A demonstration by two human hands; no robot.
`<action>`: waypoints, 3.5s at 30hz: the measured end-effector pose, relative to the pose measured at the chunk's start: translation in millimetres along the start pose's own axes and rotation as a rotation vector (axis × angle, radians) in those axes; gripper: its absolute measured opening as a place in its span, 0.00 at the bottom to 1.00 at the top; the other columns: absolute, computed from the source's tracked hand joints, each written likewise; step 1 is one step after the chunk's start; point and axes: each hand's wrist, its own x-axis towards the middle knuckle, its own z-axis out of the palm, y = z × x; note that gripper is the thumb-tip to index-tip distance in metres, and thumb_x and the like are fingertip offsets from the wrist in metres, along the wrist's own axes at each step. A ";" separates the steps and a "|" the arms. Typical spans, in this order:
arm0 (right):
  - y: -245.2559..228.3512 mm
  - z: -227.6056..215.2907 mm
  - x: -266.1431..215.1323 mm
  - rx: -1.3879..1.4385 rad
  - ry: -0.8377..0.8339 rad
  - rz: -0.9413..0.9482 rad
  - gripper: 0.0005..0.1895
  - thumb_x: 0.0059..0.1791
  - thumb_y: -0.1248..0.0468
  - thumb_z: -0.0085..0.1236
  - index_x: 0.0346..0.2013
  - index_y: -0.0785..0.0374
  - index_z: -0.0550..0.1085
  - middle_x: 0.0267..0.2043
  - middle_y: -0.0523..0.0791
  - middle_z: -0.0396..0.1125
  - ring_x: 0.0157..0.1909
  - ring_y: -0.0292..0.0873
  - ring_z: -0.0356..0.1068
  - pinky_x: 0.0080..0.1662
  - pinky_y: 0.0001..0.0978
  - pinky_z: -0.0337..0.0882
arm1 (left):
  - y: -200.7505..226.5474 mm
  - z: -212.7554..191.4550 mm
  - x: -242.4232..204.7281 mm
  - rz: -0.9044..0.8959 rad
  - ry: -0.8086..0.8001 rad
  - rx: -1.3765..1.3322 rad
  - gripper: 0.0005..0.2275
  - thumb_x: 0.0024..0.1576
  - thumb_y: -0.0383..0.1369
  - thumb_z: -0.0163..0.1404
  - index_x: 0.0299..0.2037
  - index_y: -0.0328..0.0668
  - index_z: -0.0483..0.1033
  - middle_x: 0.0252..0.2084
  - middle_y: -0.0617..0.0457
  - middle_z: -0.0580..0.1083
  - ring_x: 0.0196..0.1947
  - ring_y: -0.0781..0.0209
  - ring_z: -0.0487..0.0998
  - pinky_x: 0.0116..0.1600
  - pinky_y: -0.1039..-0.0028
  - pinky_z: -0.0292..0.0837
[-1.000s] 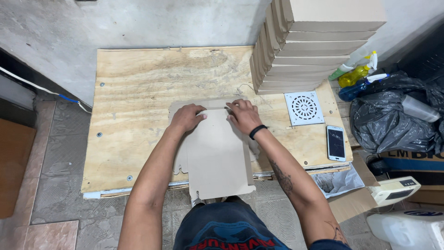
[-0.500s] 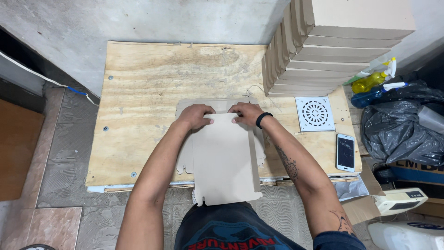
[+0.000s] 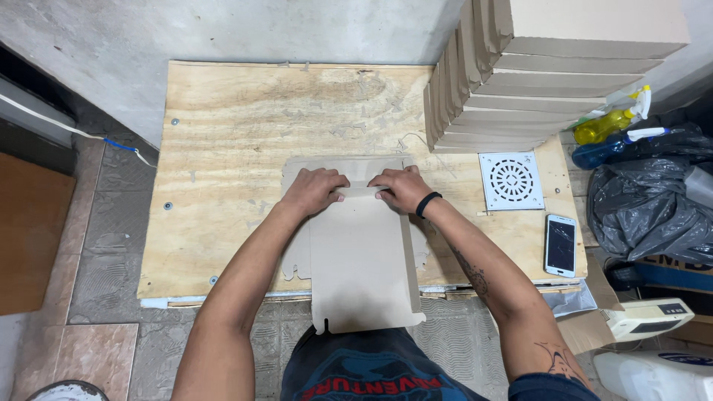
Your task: The person assembles flat cardboard pieces into rectangular boxes by folding and interlocking the flaps. The person handles multiple units one at a time, folding the sides and securing the tabs to form the box shape.
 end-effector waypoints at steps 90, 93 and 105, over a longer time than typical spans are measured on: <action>-55.8 115.5 -10.3 -0.465 0.410 0.082 0.18 0.62 0.61 0.54 0.58 0.59 0.88 0.45 0.44 0.78 0.47 0.54 0.84 0.51 0.48 0.79 | 104.2 94.1 -15.9 -0.347 -0.004 0.284 0.28 0.78 0.33 0.42 0.91 0.60 0.69 0.79 0.53 0.72 0.79 0.18 0.75 0.71 0.20 0.72; -80.9 57.9 -34.5 -0.216 0.376 0.185 0.19 0.63 0.55 0.54 0.56 0.54 0.90 0.43 0.44 0.78 0.44 0.55 0.84 0.49 0.51 0.82 | 100.3 80.6 -17.6 -0.317 -0.008 0.258 0.27 0.77 0.34 0.44 0.88 0.61 0.72 0.75 0.51 0.74 0.74 0.21 0.80 0.67 0.30 0.76; -39.1 38.8 -41.8 0.181 0.217 0.328 0.21 0.59 0.53 0.57 0.63 0.32 0.90 0.60 0.35 0.87 0.63 0.54 0.86 0.67 0.55 0.85 | 62.6 0.4 -89.2 -0.315 0.074 -0.122 0.25 0.76 0.29 0.45 0.82 0.51 0.81 0.77 0.49 0.79 0.65 0.36 0.90 0.67 0.43 0.85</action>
